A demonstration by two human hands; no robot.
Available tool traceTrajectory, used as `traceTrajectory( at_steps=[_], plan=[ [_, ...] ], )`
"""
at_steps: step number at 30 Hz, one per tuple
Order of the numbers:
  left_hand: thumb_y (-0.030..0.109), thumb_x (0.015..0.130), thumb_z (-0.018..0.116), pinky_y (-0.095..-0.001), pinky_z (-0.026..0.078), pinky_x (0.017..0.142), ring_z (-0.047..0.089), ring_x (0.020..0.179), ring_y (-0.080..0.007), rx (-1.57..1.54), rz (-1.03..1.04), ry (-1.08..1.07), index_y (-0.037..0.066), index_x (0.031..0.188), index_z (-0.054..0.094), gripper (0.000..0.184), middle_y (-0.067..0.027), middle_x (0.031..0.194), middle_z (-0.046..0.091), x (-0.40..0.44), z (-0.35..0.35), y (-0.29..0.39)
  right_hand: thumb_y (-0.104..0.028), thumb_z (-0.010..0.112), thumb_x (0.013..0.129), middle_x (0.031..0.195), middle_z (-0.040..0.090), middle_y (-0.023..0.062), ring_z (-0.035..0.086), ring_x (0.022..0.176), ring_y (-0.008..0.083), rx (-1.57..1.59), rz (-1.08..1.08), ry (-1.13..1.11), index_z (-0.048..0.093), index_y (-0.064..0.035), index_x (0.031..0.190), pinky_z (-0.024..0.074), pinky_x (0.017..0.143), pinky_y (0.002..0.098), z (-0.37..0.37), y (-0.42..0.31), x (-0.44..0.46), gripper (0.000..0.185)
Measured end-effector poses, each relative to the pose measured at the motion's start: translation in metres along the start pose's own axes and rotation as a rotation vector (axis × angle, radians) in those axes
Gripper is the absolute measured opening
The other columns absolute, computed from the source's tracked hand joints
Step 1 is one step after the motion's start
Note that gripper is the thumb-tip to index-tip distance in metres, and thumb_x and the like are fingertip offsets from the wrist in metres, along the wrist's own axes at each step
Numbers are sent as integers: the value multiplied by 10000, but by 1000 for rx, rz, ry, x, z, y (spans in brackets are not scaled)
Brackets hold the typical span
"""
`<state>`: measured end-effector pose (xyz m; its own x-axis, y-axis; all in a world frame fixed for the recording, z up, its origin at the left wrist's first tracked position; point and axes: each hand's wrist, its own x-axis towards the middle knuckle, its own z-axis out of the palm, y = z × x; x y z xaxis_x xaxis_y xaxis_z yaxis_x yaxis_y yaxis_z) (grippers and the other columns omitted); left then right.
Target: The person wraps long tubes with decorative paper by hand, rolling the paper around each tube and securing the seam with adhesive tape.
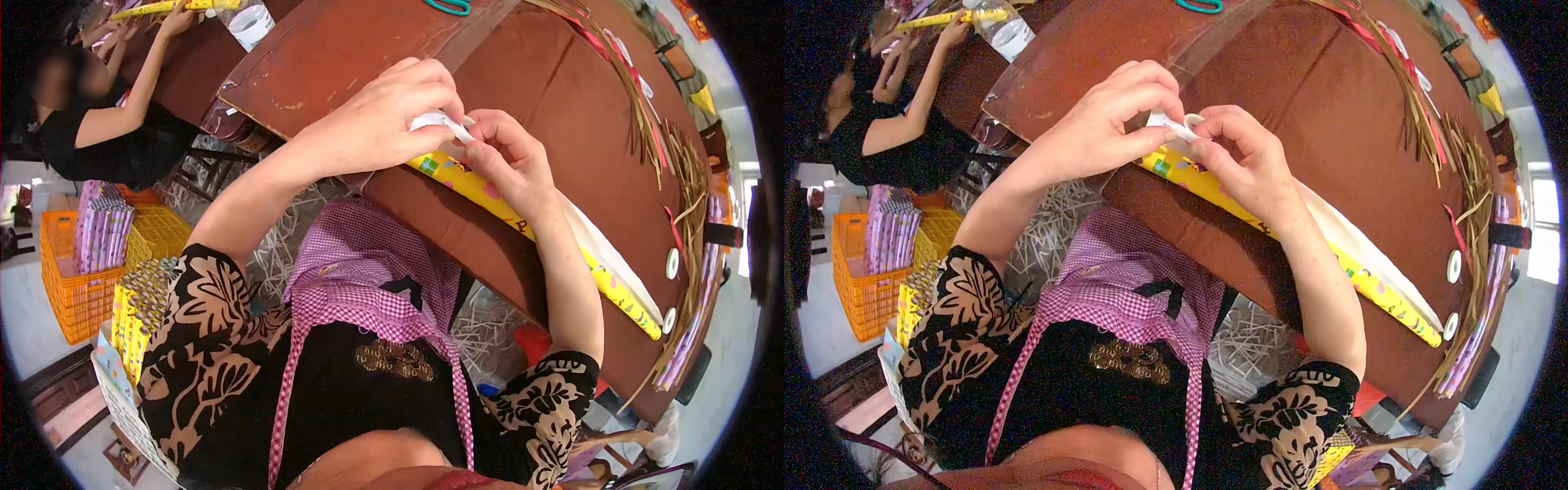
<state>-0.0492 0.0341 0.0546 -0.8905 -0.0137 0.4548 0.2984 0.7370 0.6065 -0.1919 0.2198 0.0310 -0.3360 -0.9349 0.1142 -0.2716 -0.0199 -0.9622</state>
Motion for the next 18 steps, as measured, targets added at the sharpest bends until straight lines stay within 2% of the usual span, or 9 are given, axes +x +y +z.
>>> traceTrajectory(
  at_steps=[2, 4, 5, 7, 8, 10, 14, 16, 18],
  plan=[
    [118, 806, 641, -389, 461, 917, 548, 1050, -276, 0, -35, -11, 51, 962, 670, 173, -81, 989, 586, -3, -2, 1, -160, 645, 928, 1228, 569, 28, 584, 810, 36, -19, -51, 20, 646, -35, 965, 437, 538, 172, 1, -2, 0, 130],
    [104, 816, 643, -359, 505, 790, 604, 934, -234, -115, -157, -2, 32, 921, 658, 128, -73, 945, 598, -8, -2, 0, -139, 671, 896, 1258, 548, 34, 584, 811, 39, -4, -61, 9, 640, -36, 920, 443, 546, 174, 2, -5, 0, 110],
    [104, 816, 643, -359, 505, 790, 604, 934, -234, -108, -161, -7, 32, 921, 658, 128, -73, 945, 598, -10, -2, 1, -139, 671, 896, 1258, 548, 34, 584, 811, 39, 5, -64, 9, 640, -36, 920, 443, 546, 174, 2, -6, 1, 110],
    [97, 845, 627, -306, 505, 664, 622, 792, -156, -344, -336, 65, -1, 916, 655, 124, -63, 867, 625, -14, 1, 1, -114, 685, 879, 1234, 548, 34, 585, 810, 45, 4, -71, 15, 627, -34, 907, 446, 546, 176, 1, -5, 1, 103],
    [97, 845, 627, -306, 505, 664, 622, 792, -156, -338, -341, 63, -1, 916, 655, 124, -63, 867, 625, -16, 4, -3, -114, 685, 879, 1234, 548, 34, 585, 810, 45, 12, -73, 13, 627, -34, 907, 446, 546, 176, 0, -4, 2, 103],
    [112, 865, 617, -271, 489, 621, 604, 721, -98, -445, -404, 129, -32, 930, 654, 161, -62, 825, 654, -20, 9, -15, -98, 690, 874, 1198, 549, 38, 592, 800, 55, -37, -131, 47, 625, -31, 897, 446, 539, 178, 1, -1, 2, 96],
    [125, 854, 619, -266, 489, 635, 599, 731, -89, -353, -522, 147, -46, 931, 660, 192, -60, 776, 663, -16, 9, -22, -88, 681, 887, 1166, 551, 46, 599, 801, 61, -39, -80, 49, 618, -26, 908, 452, 523, 177, 0, -6, 0, 91],
    [71, 900, 625, -243, 509, 718, 609, 811, -80, -350, -584, 40, -30, 959, 654, 121, -33, 884, 680, -11, 5, -22, -72, 668, 900, 1162, 549, 52, 605, 801, 67, 32, -23, 120, 609, -23, 933, 461, 506, 176, 4, -11, 0, 84],
    [83, 893, 630, -242, 506, 705, 607, 796, -78, -310, -591, 38, -28, 948, 656, 127, -30, 862, 677, -8, 7, -24, -68, 665, 904, 1159, 550, 49, 600, 796, 62, -21, -55, 152, 606, -22, 944, 467, 502, 178, 4, -6, -1, 85]
  ],
)
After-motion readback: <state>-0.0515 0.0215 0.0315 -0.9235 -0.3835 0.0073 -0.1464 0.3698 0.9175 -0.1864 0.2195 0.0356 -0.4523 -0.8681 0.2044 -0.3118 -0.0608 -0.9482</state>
